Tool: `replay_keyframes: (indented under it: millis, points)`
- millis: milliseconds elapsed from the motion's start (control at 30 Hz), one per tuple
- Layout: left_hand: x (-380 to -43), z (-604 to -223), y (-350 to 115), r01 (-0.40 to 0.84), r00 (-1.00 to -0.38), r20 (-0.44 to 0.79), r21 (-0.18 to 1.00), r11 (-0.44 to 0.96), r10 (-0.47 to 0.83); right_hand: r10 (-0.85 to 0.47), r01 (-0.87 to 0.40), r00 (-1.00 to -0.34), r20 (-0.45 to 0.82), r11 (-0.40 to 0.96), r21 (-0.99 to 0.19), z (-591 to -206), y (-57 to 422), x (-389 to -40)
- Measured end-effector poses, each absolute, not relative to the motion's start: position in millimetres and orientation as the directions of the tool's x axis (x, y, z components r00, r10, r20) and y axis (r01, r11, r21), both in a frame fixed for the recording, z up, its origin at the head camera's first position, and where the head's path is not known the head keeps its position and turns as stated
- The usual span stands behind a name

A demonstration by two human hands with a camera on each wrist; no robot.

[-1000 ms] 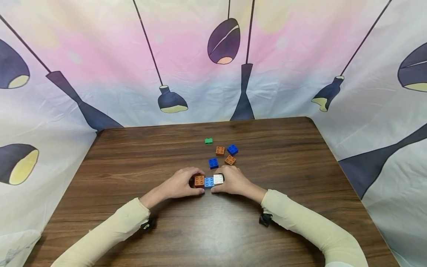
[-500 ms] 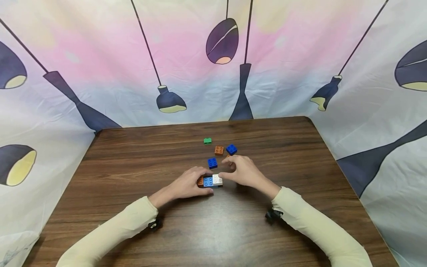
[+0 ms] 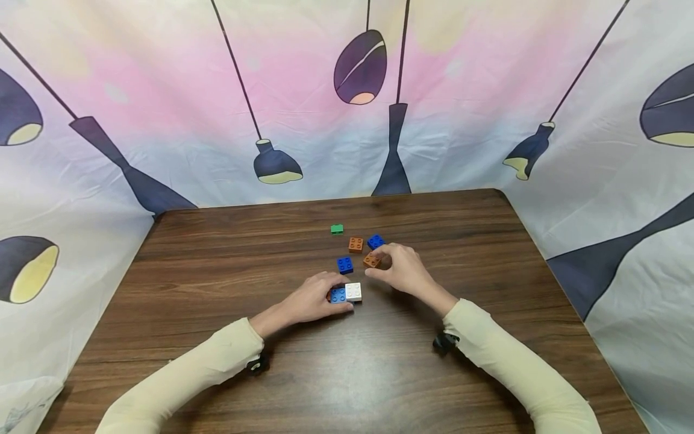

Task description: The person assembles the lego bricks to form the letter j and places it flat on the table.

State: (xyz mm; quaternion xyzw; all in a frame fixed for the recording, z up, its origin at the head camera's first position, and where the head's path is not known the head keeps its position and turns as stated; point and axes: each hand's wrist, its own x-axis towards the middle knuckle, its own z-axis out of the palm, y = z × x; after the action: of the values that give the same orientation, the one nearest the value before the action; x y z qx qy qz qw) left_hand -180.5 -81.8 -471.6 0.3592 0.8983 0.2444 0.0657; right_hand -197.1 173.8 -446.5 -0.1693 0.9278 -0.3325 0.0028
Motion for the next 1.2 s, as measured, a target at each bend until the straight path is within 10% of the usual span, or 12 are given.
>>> replay_keyframes:
  millis: [1200]
  points:
    - [-183, -477, -81, 0.603, -0.751, 0.080, 0.486, 0.632, 0.656, -0.238, -0.225, -0.970, 0.044, 0.818, -0.529, -468, 165, -219]
